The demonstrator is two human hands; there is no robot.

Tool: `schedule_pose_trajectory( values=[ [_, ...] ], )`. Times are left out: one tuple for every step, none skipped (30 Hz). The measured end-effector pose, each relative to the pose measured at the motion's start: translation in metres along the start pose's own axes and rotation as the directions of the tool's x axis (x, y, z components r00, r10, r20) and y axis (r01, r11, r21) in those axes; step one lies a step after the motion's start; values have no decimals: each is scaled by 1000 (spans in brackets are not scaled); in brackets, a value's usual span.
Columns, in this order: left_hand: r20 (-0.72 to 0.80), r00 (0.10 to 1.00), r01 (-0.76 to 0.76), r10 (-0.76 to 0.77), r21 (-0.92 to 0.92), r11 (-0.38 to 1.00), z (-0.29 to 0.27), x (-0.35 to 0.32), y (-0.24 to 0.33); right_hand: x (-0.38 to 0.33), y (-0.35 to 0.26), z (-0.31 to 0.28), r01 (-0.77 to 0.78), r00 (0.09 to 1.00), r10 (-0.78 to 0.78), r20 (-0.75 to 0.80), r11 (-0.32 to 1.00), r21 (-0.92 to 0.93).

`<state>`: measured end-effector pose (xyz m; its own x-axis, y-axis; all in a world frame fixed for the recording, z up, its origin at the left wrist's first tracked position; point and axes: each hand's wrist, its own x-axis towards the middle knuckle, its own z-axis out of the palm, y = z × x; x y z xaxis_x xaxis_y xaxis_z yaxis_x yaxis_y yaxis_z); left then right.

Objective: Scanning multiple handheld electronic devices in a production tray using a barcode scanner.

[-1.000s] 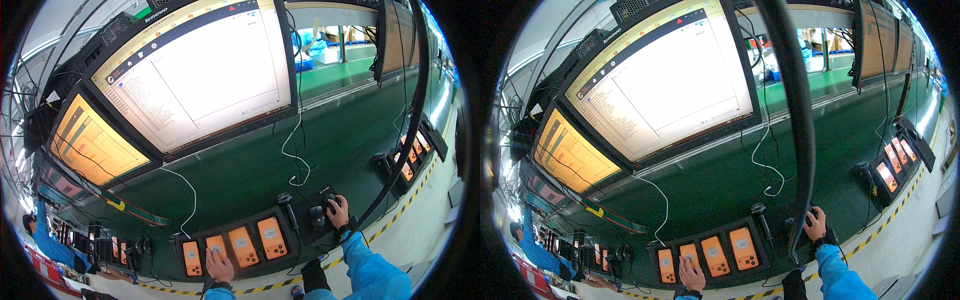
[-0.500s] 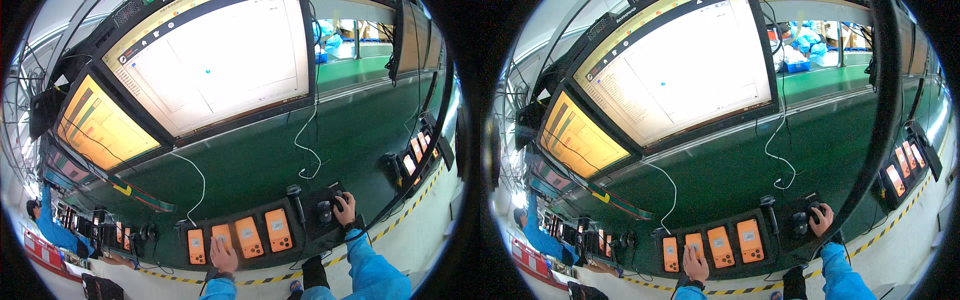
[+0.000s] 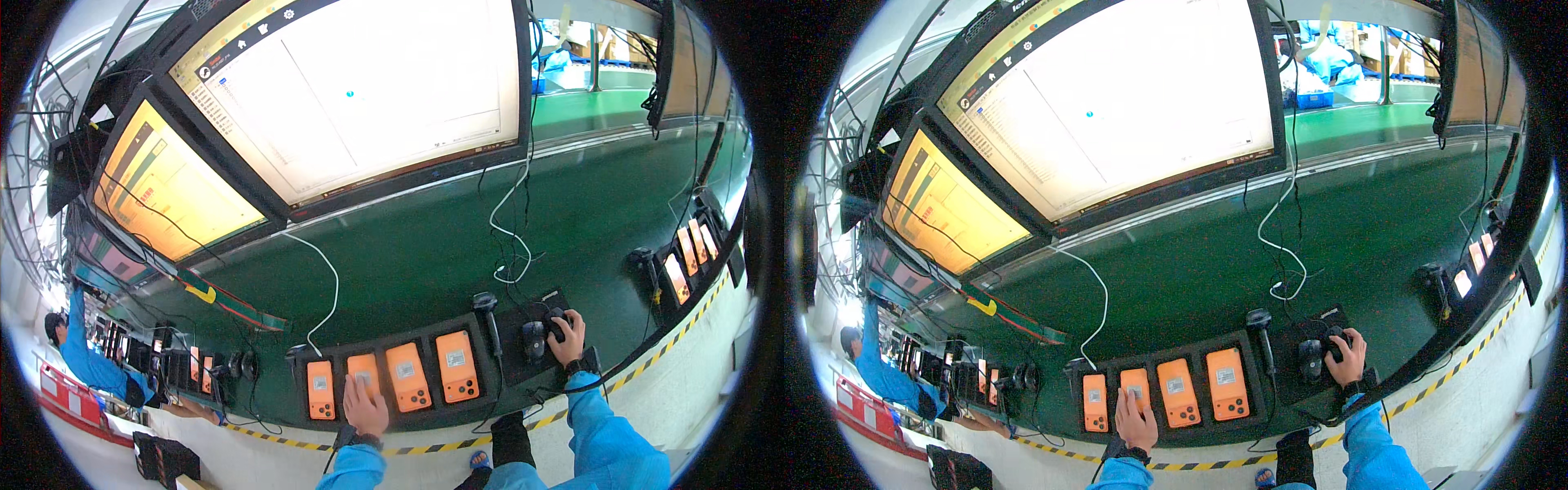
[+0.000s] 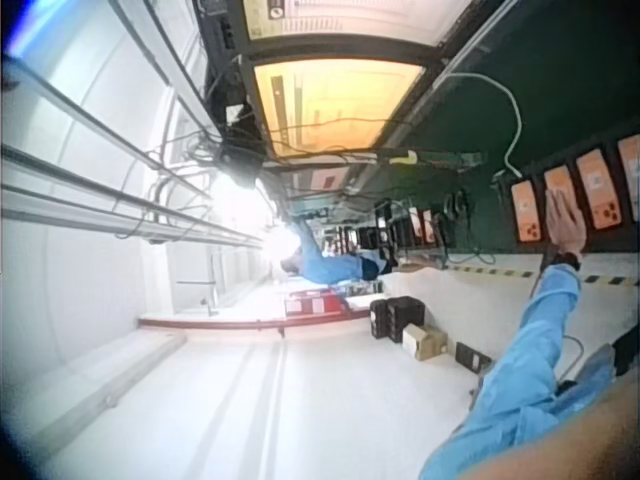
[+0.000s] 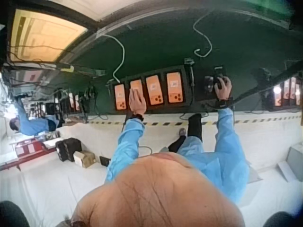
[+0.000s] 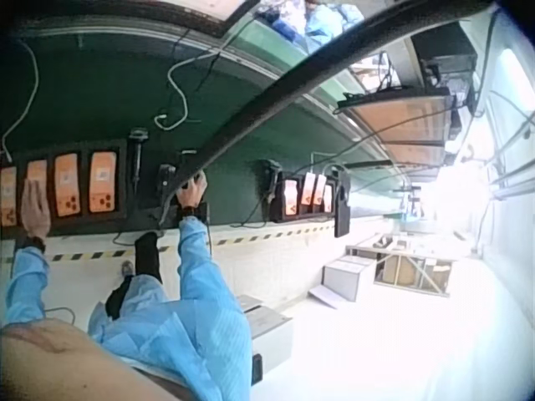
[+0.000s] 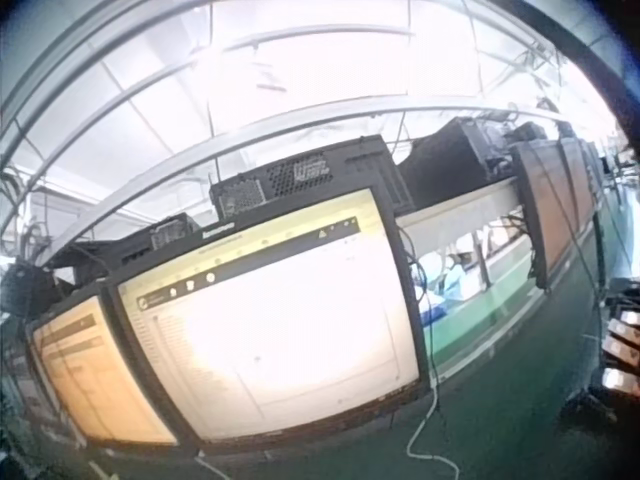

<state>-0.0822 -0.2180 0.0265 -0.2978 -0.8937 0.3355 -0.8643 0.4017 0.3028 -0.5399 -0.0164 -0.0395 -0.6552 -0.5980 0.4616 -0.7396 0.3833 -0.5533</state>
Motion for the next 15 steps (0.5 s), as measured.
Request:
schedule_pose_trajectory(
  values=[
    [3, 1000, 3, -3, 4, 1000, 0, 0, 0, 0, 0, 0, -2, 1000, 2, 7, 1000, 10],
    [11, 1000, 9, -10, 9, 1000, 0, 0, 1, 0, 0, -1, -10, 1000, 10, 21, 1000, 13],
    [9, 1000, 6, -6, 8, 1000, -1, 0, 1, 0, 0, -1, -28, 999, 27, 38, 1000, 13],
    [8, 1000, 4, -4, 7, 1000, -1, 1, 1, 0, 0, -2, -19, 999, 18, 31, 1000, 16],
    [7, 1000, 3, -3, 7, 1000, -1, 1, 1, 0, 0, -2, -18, 1000, 18, 26, 1000, 18],
    [12, 1000, 8, -8, 6, 1000, -2, 2, 2, 0, -1, -1, -25, 999, 25, 25, 1000, 18],
    [17, 1000, 12, -13, 6, 1000, -2, 2, 2, 0, -1, -1, -19, 1000, 18, 17, 1000, 23],
    [23, 1000, 16, -16, 5, 1000, -3, 2, 2, 0, -1, -1, -21, 1000, 21, 11, 999, 26],
    [30, 999, 15, -15, 3, 1000, -3, 2, 3, 0, -1, -1, -19, 1000, 19, 6, 1000, 1],
    [36, 999, 15, -15, 1, 1000, -4, 2, 3, 0, -1, -1, -24, 1000, 23, 9, 999, 26],
    [41, 999, 14, -14, -1, 1000, -4, 2, 3, 1, -1, 0, -23, 1000, 23, 12, 999, 25],
    [42, 999, 14, -14, -3, 1000, -5, 2, 3, 1, -1, 0, -22, 1000, 22, 15, 999, 24],
    [41, 999, 13, -13, -3, 1000, -5, 2, 3, 1, -1, -1, -16, 1000, 16, 14, 1000, 19],
    [40, 999, 15, -15, -4, 1000, -5, 3, 3, 1, -1, -1, -10, 1000, 10, 13, 1000, 15],
    [50, 998, 25, -24, -5, 1000, -5, 3, 3, 1, -1, -1, -4, 1000, 4, 12, 1000, 11]
  ],
)
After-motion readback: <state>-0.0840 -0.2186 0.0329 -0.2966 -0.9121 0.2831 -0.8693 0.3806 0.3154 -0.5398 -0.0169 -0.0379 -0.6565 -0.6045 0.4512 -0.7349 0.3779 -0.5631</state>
